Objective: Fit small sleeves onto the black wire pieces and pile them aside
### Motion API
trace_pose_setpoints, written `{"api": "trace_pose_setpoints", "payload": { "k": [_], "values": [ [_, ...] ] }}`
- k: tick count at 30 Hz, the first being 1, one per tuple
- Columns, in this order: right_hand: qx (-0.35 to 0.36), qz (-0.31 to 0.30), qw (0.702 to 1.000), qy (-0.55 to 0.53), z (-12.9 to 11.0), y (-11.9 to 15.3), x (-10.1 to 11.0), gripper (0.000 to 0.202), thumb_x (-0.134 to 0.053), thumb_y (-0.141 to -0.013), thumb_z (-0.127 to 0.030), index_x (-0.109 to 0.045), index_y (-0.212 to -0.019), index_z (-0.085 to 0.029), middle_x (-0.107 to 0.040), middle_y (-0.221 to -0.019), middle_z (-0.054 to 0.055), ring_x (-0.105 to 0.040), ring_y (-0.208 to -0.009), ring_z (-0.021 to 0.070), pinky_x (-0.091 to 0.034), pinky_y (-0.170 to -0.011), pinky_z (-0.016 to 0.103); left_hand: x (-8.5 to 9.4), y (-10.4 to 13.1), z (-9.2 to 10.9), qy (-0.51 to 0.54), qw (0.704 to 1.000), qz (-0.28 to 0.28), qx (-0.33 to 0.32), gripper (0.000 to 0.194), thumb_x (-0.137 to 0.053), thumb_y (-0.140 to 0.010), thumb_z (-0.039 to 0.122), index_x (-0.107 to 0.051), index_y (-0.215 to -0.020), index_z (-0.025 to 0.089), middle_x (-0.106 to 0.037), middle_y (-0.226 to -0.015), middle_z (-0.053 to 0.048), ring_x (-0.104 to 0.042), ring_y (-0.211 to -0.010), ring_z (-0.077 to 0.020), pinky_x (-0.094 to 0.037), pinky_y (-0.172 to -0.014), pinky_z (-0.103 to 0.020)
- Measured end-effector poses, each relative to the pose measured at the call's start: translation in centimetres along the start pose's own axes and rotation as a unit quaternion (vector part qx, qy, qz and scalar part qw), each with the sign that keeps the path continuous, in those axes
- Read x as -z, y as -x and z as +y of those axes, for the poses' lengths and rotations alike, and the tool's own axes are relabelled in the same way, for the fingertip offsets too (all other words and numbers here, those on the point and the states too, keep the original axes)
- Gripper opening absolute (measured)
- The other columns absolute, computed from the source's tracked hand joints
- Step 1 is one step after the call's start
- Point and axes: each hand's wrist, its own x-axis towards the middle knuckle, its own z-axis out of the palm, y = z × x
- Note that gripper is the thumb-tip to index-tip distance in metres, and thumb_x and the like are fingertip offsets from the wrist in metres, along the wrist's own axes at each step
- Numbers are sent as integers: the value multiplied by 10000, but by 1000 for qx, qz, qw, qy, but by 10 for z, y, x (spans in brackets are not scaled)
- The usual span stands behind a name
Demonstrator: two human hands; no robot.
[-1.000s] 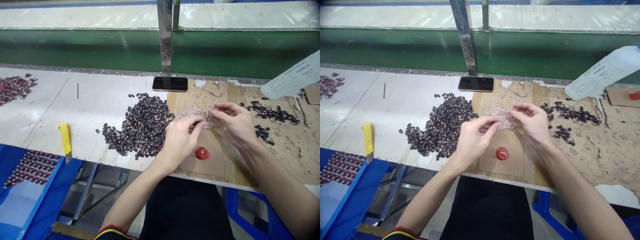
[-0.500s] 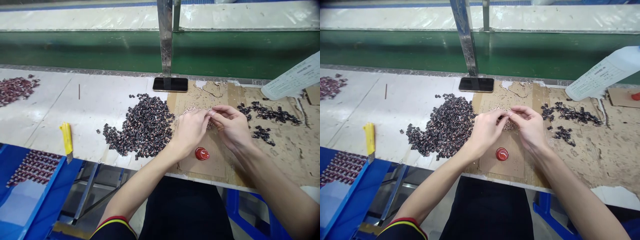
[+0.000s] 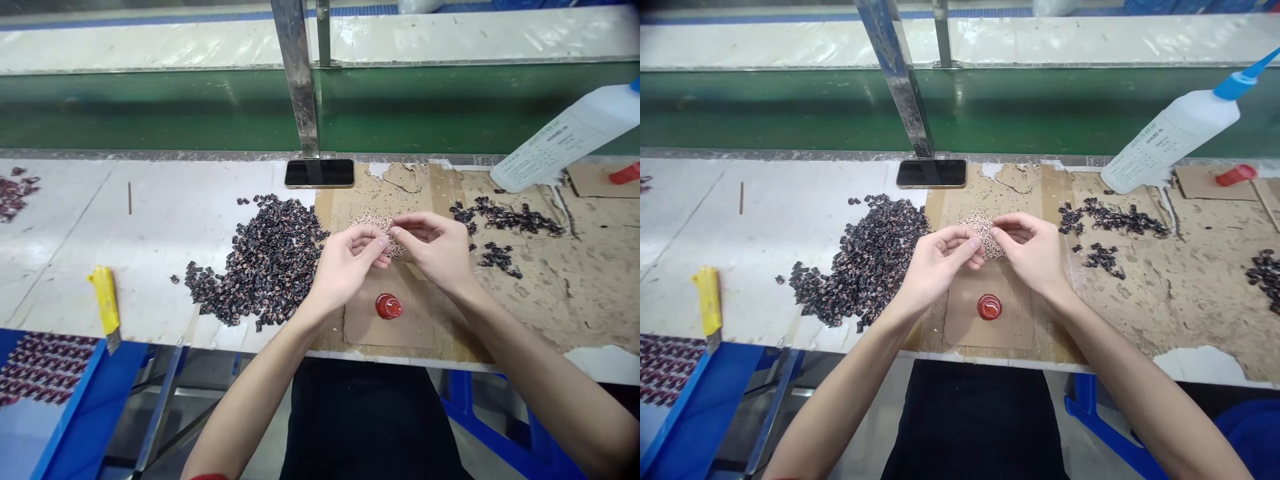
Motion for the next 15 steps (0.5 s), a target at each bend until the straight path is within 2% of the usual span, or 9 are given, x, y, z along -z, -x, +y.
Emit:
{"api": "trace_pose_setpoints", "payload": {
  "k": [4, 8, 12, 15],
  "values": [
    [83, -41, 996, 11, -10, 22, 10, 106, -811, -846, -181, -844, -905, -262, -826, -920, 16, -783, -829, 170, -675, -796, 306, 2, 17, 13, 149, 986, -23, 69, 138, -753, -945, 265, -707, -908, 141, -747, -784, -17, -723, -685, -90, -605, -704, -183],
    [90, -132, 986, -44, -18, 51, 21, 147, -808, -867, -143, -837, -929, -273, -818, -893, -5, -780, -783, 127, -660, -712, 207, 0, 39, 21, 221, 960, -73, 155, 164, -833, -878, 244, -722, -855, 126, -720, -718, -4, -680, -623, -73, -577, -634, -153],
    [118, -177, 977, -11, -21, 78, 32, 184, -766, -894, -81, -811, -955, -249, -798, -910, 12, -777, -832, 134, -655, -725, 206, -1, 60, 19, 319, 908, -122, 243, 216, -885, -825, 256, -725, -820, 111, -722, -744, -9, -671, -595, -64, -565, -592, -142],
    [160, -189, 968, 35, -21, 94, 37, 228, -746, -887, -35, -781, -996, -232, -781, -943, 20, -762, -865, 137, -647, -756, 223, -2, 73, 16, 341, 886, -134, 282, 236, -905, -806, 262, -721, -812, 114, -723, -737, -6, -671, -574, -67, -566, -576, -145]
  ]
}}
